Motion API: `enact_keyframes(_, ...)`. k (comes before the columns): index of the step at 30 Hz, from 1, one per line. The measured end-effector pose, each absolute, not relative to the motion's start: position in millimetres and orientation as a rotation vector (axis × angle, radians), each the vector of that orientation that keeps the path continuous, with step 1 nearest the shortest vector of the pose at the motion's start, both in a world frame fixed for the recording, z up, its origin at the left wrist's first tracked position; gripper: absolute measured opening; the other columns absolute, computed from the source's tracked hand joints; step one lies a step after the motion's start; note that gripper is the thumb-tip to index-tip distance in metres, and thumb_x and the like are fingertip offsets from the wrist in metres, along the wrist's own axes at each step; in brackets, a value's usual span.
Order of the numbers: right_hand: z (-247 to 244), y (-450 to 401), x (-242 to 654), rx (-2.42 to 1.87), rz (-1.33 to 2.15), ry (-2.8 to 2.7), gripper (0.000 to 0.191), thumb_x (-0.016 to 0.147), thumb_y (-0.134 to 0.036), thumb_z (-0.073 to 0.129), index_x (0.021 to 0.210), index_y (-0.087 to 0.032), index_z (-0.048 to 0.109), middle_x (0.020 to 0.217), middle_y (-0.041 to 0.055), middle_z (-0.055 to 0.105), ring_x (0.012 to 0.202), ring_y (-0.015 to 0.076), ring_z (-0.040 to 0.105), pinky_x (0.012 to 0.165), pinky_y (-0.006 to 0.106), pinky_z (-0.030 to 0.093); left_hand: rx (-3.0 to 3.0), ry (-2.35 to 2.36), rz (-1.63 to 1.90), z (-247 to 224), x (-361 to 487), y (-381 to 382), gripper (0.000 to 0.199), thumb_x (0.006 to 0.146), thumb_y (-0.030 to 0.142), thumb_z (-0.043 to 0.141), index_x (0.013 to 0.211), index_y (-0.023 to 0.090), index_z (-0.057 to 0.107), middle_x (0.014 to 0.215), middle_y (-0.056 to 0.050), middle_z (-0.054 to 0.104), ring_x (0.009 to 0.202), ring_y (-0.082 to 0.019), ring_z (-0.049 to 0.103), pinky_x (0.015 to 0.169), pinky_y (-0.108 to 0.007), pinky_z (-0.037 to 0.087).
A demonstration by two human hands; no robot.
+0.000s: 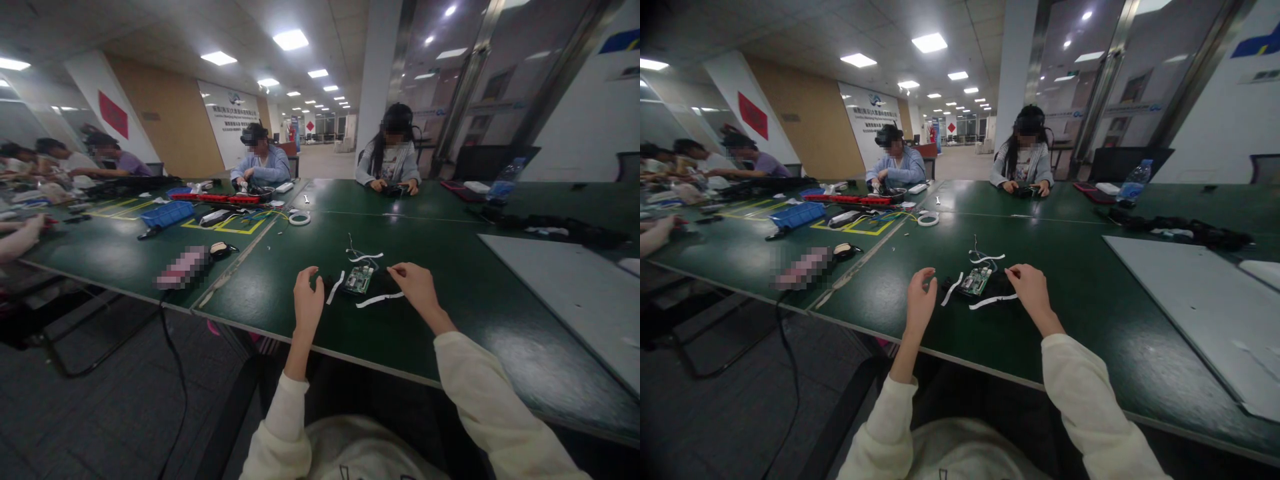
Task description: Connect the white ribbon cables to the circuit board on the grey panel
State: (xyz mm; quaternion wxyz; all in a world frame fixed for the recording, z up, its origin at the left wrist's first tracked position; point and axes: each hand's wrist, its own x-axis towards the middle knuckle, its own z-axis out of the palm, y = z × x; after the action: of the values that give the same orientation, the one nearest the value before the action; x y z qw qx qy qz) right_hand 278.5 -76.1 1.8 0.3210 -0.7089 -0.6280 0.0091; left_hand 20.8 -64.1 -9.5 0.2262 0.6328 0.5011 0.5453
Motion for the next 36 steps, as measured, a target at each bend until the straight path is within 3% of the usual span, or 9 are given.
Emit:
enact_keyframes(6, 10, -82, 269, -1.743, -0.038, -1.464, 0.037, 0.084, -0.047, 0.046, 0.079, -0.017, 0.066, 0.078, 0.0067, 0.066, 0.070, 0.0184, 0.061, 0.066, 0.031, 0.047, 1.446, 1.310, 1.660, -6, 16, -65, 0.016, 0.085, 0.030, 0.047, 0.089, 0.018, 0.056, 0.090, -0.005, 0.060, 0.086, -0.015, 0.059, 0.075, -0.026, 0.045)
enact_keyframes(11, 13, -84, 264, -1.660, -0.087, -1.301, 0.041, 0.083, -0.052, 0.047, 0.077, -0.015, 0.065, 0.076, 0.0073, 0.066, 0.067, 0.0177, 0.060, 0.064, 0.031, 0.047, 1.382, 1.164, 1.447, -6, 19, -77, 0.041, 0.087, 0.047, 0.038, 0.069, 0.016, 0.058, 0.063, -0.002, 0.057, 0.061, -0.012, 0.056, 0.053, -0.021, 0.039)
enact_keyframes(14, 13, -82, 262, -1.600, -0.068, -1.173, 0.042, 0.081, -0.053, 0.049, 0.078, -0.015, 0.065, 0.075, 0.0070, 0.066, 0.067, 0.0174, 0.060, 0.064, 0.030, 0.047, 1.340, 1.083, 1.261, -7, 28, -89, 0.054, 0.087, 0.055, 0.032, 0.064, 0.014, 0.059, 0.060, -0.005, 0.058, 0.056, -0.013, 0.056, 0.046, -0.020, 0.034)
enact_keyframes(17, 12, -80, 259, -1.578, -0.027, -1.040, 0.043, 0.080, -0.055, 0.049, 0.075, -0.015, 0.065, 0.073, 0.0071, 0.066, 0.065, 0.0180, 0.060, 0.064, 0.030, 0.046, 1.311, 1.006, 1.058, -9, 47, -100, 0.058, 0.086, 0.059, 0.032, 0.071, 0.012, 0.064, 0.069, -0.009, 0.064, 0.064, -0.016, 0.061, 0.047, -0.020, 0.036)
enact_keyframes(19, 10, -77, 255, -1.568, -0.004, -0.987, 0.044, 0.080, -0.055, 0.049, 0.073, -0.015, 0.064, 0.072, 0.0071, 0.066, 0.064, 0.0184, 0.060, 0.063, 0.030, 0.046, 1.239, 0.914, 0.979, -8, 63, -103, 0.053, 0.084, 0.059, 0.038, 0.092, 0.014, 0.065, 0.088, -0.011, 0.067, 0.077, -0.018, 0.064, 0.053, -0.021, 0.041)
enact_keyframes(22, 6, -74, 249, -1.532, 0.043, -0.984, 0.042, 0.078, -0.055, 0.050, 0.073, -0.015, 0.064, 0.069, 0.0061, 0.065, 0.063, 0.0185, 0.059, 0.062, 0.030, 0.045, 0.979, 0.795, 1.041, -1, 84, -99, 0.054, 0.082, 0.058, 0.045, 0.122, 0.022, 0.049, 0.109, -0.010, 0.063, 0.090, -0.020, 0.063, 0.065, -0.026, 0.048)
enact_keyframes(28, -4, -69, 242, -1.307, 0.329, -1.178, 0.034, 0.073, -0.050, 0.060, 0.079, -0.017, 0.062, 0.080, 0.0069, 0.066, 0.074, 0.0202, 0.063, 0.072, 0.035, 0.050, 0.609, 0.609, 1.158, 24, 77, -74, 0.052, 0.085, 0.061, 0.031, 0.115, 0.025, 0.054, 0.112, -0.007, 0.061, 0.101, -0.021, 0.058, 0.078, -0.032, 0.050)
enact_keyframes(32, -3, -73, 235, -1.139, 0.483, -1.308, 0.027, 0.074, -0.044, 0.062, 0.083, -0.019, 0.060, 0.099, 0.0076, 0.065, 0.092, 0.0211, 0.062, 0.084, 0.037, 0.050, 0.556, 0.575, 1.010, 29, 56, -53, 0.032, 0.082, 0.042, 0.050, 0.104, 0.020, 0.058, 0.091, -0.006, 0.065, 0.085, -0.020, 0.063, 0.075, -0.037, 0.052)
enact_keyframes(36, 6, -80, 238, -1.166, 0.591, -1.552, 0.032, 0.080, -0.041, 0.056, 0.106, -0.022, 0.058, 0.113, 0.0057, 0.061, 0.104, 0.0201, 0.058, 0.091, 0.038, 0.047, 0.571, 0.734, 1.007, 29, 45, -28, 0.022, 0.077, 0.021, 0.057, 0.099, 0.016, 0.058, 0.075, -0.004, 0.065, 0.069, -0.016, 0.064, 0.067, -0.030, 0.054)
